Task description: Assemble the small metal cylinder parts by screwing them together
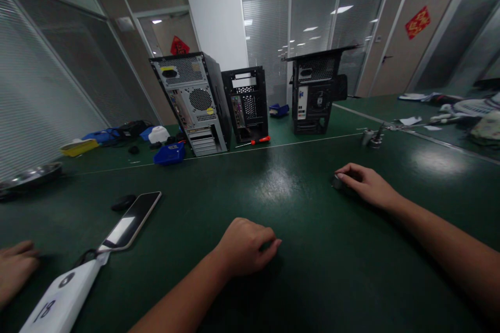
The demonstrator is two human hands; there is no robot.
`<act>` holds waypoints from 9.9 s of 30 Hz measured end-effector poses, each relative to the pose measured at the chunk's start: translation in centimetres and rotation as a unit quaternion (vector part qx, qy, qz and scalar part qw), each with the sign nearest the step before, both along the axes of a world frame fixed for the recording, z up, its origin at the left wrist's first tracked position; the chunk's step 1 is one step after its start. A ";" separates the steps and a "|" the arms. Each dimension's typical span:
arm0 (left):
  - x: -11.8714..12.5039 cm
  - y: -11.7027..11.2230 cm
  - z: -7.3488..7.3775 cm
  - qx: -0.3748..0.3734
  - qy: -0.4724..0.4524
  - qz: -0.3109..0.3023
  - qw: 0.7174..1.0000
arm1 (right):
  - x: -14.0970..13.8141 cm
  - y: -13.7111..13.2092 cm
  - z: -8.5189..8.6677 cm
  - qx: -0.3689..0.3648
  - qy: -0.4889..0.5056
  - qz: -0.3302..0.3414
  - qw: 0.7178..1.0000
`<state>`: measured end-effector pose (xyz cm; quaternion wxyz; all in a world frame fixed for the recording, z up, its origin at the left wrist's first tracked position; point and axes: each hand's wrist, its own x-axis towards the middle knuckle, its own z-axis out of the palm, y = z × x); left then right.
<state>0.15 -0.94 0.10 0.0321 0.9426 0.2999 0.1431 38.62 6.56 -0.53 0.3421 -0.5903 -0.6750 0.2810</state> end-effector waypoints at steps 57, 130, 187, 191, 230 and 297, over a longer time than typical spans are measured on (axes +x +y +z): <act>0.0 0.1 -0.1 -0.010 0.001 -0.002 1.000 | -1.1 -0.6 -0.1 0.055 -0.099 0.031 0.993; 0.1 0.1 -0.4 0.009 0.006 0.019 1.000 | -14.0 -7.8 1.7 0.334 -0.264 0.353 0.833; 0.1 0.1 -0.4 -0.005 0.006 0.019 1.000 | -13.7 -7.7 1.8 0.280 -0.255 0.364 0.851; 0.2 0.1 -0.3 -0.010 0.008 0.022 1.000 | -13.7 -7.7 1.6 0.274 -0.256 0.367 0.851; 0.3 0.1 0.0 -0.028 0.033 0.035 0.998 | -13.6 -7.5 1.7 0.256 -0.228 0.377 0.860; 0.3 0.1 0.1 -0.035 0.044 0.046 0.997 | -13.6 -7.4 2.1 0.197 -0.181 0.383 0.884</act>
